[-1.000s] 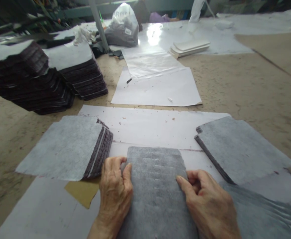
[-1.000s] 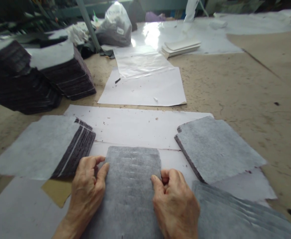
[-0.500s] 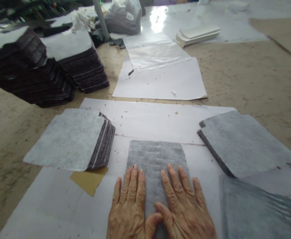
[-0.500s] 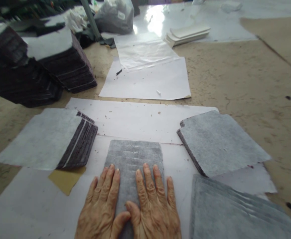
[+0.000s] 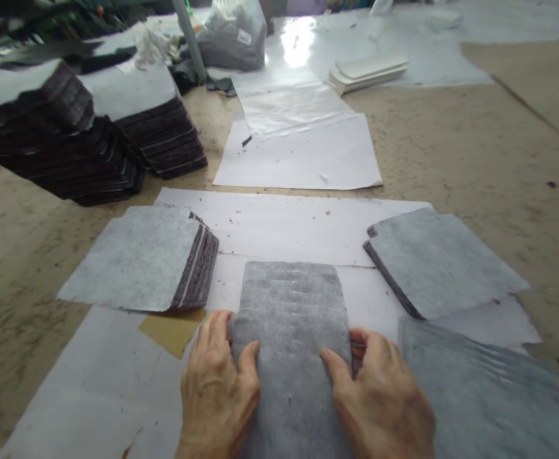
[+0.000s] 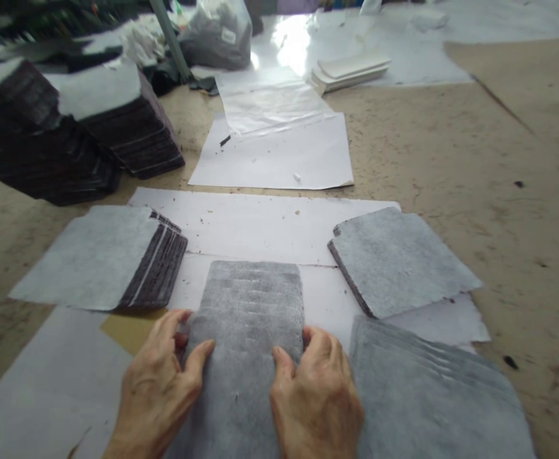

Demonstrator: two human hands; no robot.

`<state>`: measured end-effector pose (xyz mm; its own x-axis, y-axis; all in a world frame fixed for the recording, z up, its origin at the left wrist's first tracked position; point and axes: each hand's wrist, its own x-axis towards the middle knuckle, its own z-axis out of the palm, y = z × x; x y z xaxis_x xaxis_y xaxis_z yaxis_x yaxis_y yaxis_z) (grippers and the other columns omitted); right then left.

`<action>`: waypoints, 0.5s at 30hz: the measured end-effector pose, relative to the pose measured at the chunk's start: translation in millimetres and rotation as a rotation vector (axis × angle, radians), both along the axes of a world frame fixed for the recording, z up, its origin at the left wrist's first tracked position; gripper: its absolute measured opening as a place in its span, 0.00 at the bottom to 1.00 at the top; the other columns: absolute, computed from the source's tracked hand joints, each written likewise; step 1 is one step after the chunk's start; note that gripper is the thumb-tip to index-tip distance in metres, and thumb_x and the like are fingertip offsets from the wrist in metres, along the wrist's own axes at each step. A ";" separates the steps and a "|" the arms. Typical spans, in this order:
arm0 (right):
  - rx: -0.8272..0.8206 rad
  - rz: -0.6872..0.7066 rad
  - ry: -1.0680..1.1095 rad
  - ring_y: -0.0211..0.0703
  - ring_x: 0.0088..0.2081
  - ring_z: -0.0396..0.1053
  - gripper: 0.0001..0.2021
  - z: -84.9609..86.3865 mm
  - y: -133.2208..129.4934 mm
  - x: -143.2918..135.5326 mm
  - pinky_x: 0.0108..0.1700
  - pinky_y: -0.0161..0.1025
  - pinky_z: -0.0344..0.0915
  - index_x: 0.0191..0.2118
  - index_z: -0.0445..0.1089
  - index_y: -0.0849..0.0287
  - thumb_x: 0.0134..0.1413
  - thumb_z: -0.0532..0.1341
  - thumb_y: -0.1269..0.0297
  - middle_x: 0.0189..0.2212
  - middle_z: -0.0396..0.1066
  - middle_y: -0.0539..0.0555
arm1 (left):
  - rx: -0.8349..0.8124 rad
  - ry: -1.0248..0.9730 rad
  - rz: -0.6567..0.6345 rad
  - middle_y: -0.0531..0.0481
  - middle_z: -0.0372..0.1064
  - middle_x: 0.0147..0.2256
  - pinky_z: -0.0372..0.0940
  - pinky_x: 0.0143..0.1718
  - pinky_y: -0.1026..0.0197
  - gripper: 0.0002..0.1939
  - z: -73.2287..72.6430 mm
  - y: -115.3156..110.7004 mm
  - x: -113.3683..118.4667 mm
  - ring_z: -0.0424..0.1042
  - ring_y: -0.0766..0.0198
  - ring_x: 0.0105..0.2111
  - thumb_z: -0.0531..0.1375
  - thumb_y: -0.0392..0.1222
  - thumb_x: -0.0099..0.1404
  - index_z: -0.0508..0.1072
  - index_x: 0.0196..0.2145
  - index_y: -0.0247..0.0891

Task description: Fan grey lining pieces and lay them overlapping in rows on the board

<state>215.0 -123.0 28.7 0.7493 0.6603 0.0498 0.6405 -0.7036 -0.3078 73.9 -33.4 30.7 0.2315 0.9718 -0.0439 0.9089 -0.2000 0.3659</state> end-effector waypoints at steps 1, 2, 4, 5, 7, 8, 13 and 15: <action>-0.030 -0.022 0.031 0.49 0.31 0.71 0.14 2.5 2.4 -0.5 0.28 0.40 0.64 0.37 0.62 0.61 0.43 0.58 0.59 0.30 0.71 0.57 | -0.039 0.021 0.016 0.42 0.66 0.41 0.65 0.38 0.52 0.18 2.4 0.8 2.8 0.69 0.54 0.38 0.54 0.40 0.56 0.60 0.45 0.36; -0.057 -0.042 0.068 0.48 0.30 0.71 0.15 5.2 4.5 -0.3 0.27 0.40 0.64 0.39 0.62 0.61 0.43 0.58 0.60 0.30 0.72 0.57 | -0.077 0.036 0.034 0.42 0.67 0.40 0.65 0.38 0.52 0.17 4.6 1.4 4.9 0.69 0.54 0.38 0.54 0.40 0.56 0.60 0.45 0.36; -0.108 -0.072 0.152 0.47 0.29 0.71 0.18 10.5 7.6 2.5 0.27 0.39 0.63 0.42 0.62 0.61 0.43 0.58 0.61 0.30 0.73 0.56 | -0.154 0.050 0.075 0.44 0.68 0.37 0.64 0.37 0.52 0.15 7.7 2.7 7.6 0.70 0.54 0.38 0.54 0.40 0.56 0.60 0.42 0.38; -0.125 -0.081 0.194 0.47 0.29 0.71 0.18 12.7 8.7 4.7 0.26 0.39 0.62 0.42 0.62 0.61 0.43 0.58 0.61 0.29 0.73 0.56 | -0.187 0.057 0.096 0.45 0.68 0.36 0.64 0.36 0.52 0.14 8.6 3.7 8.4 0.70 0.54 0.37 0.55 0.41 0.55 0.60 0.41 0.39; -0.148 -0.089 0.269 0.47 0.29 0.71 0.15 15.7 10.2 9.3 0.27 0.38 0.62 0.39 0.63 0.59 0.43 0.58 0.62 0.29 0.72 0.55 | -0.237 0.073 0.126 0.46 0.69 0.35 0.63 0.35 0.52 0.13 8.8 6.8 9.1 0.70 0.53 0.36 0.55 0.42 0.55 0.61 0.39 0.41; -0.155 -0.076 0.295 0.46 0.30 0.71 0.12 16.3 10.7 11.1 0.27 0.38 0.62 0.37 0.64 0.58 0.43 0.58 0.63 0.29 0.72 0.54 | -0.257 0.073 0.132 0.47 0.69 0.35 0.63 0.35 0.52 0.13 8.0 8.9 8.8 0.70 0.53 0.36 0.55 0.43 0.54 0.62 0.39 0.41; -0.132 0.055 0.251 0.47 0.32 0.69 0.02 8.5 11.4 4.7 0.30 0.40 0.62 0.28 0.64 0.56 0.45 0.56 0.68 0.29 0.69 0.53 | -0.240 0.031 0.135 0.47 0.70 0.35 0.64 0.35 0.54 0.11 0.2 16.7 -5.4 0.70 0.54 0.35 0.56 0.45 0.52 0.67 0.34 0.40; -0.069 0.060 0.164 0.47 0.33 0.68 0.02 3.3 6.9 -4.1 0.33 0.41 0.63 0.28 0.64 0.57 0.44 0.57 0.70 0.28 0.68 0.53 | -0.175 0.006 0.095 0.47 0.70 0.34 0.65 0.32 0.55 0.11 -1.8 12.9 -9.9 0.70 0.55 0.33 0.57 0.46 0.52 0.68 0.33 0.40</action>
